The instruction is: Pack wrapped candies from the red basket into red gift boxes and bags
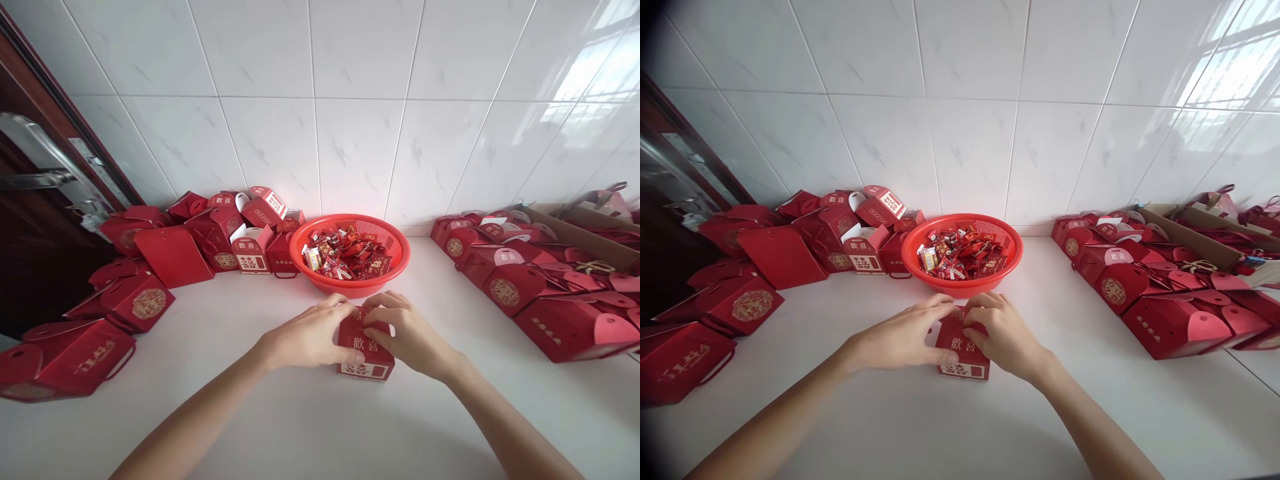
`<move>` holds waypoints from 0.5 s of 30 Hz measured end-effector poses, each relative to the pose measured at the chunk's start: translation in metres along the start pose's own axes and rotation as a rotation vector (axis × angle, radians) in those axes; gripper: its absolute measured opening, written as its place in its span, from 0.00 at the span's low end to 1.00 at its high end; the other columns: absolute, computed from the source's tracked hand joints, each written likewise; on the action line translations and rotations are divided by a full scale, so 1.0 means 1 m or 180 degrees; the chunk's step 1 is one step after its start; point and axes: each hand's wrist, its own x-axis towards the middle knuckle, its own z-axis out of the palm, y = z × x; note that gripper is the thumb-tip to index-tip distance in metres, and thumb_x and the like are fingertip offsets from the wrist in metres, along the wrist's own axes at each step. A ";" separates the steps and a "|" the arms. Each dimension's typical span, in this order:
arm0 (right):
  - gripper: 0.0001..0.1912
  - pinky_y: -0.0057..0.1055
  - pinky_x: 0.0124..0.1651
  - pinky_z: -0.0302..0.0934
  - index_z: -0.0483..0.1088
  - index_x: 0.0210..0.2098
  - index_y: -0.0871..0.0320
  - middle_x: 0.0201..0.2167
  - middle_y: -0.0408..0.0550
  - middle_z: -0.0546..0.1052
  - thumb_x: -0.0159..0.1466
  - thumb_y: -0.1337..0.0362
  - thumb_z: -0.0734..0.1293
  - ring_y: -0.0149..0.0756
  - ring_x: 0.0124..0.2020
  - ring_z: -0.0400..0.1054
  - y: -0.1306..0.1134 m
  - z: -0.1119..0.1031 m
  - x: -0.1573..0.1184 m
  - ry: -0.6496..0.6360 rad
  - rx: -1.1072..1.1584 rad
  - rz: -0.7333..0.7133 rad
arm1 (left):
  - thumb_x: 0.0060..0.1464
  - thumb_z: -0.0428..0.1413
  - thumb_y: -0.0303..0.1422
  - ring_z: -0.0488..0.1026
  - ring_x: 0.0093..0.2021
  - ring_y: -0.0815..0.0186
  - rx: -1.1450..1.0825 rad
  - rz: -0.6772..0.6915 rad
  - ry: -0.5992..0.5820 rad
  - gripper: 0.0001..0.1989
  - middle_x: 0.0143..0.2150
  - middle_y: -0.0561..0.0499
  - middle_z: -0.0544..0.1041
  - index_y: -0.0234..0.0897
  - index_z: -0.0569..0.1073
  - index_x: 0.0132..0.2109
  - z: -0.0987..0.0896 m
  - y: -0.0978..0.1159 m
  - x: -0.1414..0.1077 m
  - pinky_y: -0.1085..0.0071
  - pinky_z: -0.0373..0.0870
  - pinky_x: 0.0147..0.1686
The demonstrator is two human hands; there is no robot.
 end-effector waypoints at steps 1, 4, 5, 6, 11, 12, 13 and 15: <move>0.08 0.41 0.46 0.66 0.77 0.33 0.56 0.40 0.50 0.79 0.63 0.74 0.68 0.41 0.41 0.71 -0.002 -0.002 0.003 -0.0090 -0.0051 0.0022 | 0.49 0.65 0.48 0.69 0.59 0.51 0.0011 0.0011 -0.0030 0.30 0.61 0.46 0.68 0.46 0.71 0.57 -0.001 0.000 0.000 0.62 0.70 0.51; 0.10 0.38 0.43 0.65 0.76 0.29 0.57 0.36 0.50 0.77 0.61 0.77 0.67 0.40 0.38 0.69 -0.008 -0.008 0.011 -0.0411 -0.0219 0.0050 | 0.48 0.67 0.45 0.69 0.59 0.51 0.0029 0.0045 0.0000 0.30 0.60 0.46 0.69 0.45 0.71 0.57 -0.001 0.000 -0.001 0.61 0.69 0.52; 0.11 0.37 0.42 0.64 0.75 0.27 0.58 0.34 0.49 0.76 0.60 0.78 0.67 0.39 0.37 0.69 -0.011 -0.010 0.014 -0.0508 -0.0290 0.0064 | 0.48 0.67 0.44 0.69 0.58 0.50 0.0040 0.0070 0.0017 0.30 0.59 0.46 0.70 0.45 0.71 0.57 -0.001 0.000 -0.001 0.61 0.69 0.52; 0.11 0.36 0.42 0.63 0.73 0.25 0.58 0.32 0.49 0.76 0.60 0.78 0.66 0.38 0.36 0.68 -0.013 -0.012 0.017 -0.0593 -0.0370 0.0091 | 0.48 0.67 0.44 0.69 0.58 0.50 0.0052 0.0098 0.0023 0.29 0.58 0.46 0.70 0.45 0.71 0.57 -0.001 0.000 -0.001 0.61 0.69 0.52; 0.14 0.35 0.40 0.59 0.68 0.21 0.58 0.29 0.49 0.74 0.57 0.80 0.67 0.40 0.36 0.68 -0.028 -0.022 0.029 -0.0954 -0.0753 0.0229 | 0.49 0.67 0.42 0.70 0.57 0.51 0.0033 0.0094 -0.0038 0.26 0.58 0.47 0.70 0.46 0.72 0.55 -0.001 0.002 -0.001 0.60 0.68 0.53; 0.14 0.35 0.40 0.58 0.67 0.20 0.58 0.29 0.49 0.74 0.57 0.80 0.67 0.40 0.37 0.68 -0.030 -0.023 0.031 -0.1028 -0.0834 0.0233 | 0.49 0.67 0.42 0.70 0.57 0.51 -0.0001 0.0070 -0.0044 0.26 0.58 0.47 0.70 0.46 0.72 0.55 -0.001 0.003 -0.002 0.60 0.68 0.54; 0.15 0.35 0.41 0.58 0.66 0.20 0.58 0.29 0.49 0.75 0.56 0.81 0.66 0.40 0.37 0.68 -0.033 -0.024 0.032 -0.1100 -0.0906 0.0232 | 0.48 0.67 0.41 0.70 0.58 0.50 -0.0030 0.0058 -0.0046 0.27 0.58 0.47 0.70 0.46 0.72 0.55 -0.001 0.003 -0.002 0.60 0.68 0.55; 0.15 0.35 0.42 0.58 0.65 0.20 0.58 0.29 0.49 0.75 0.55 0.82 0.65 0.39 0.36 0.68 -0.035 -0.024 0.036 -0.1217 -0.1015 0.0227 | 0.47 0.68 0.41 0.70 0.58 0.50 -0.0050 0.0092 -0.0040 0.28 0.59 0.46 0.70 0.47 0.72 0.56 0.000 0.002 -0.002 0.58 0.67 0.56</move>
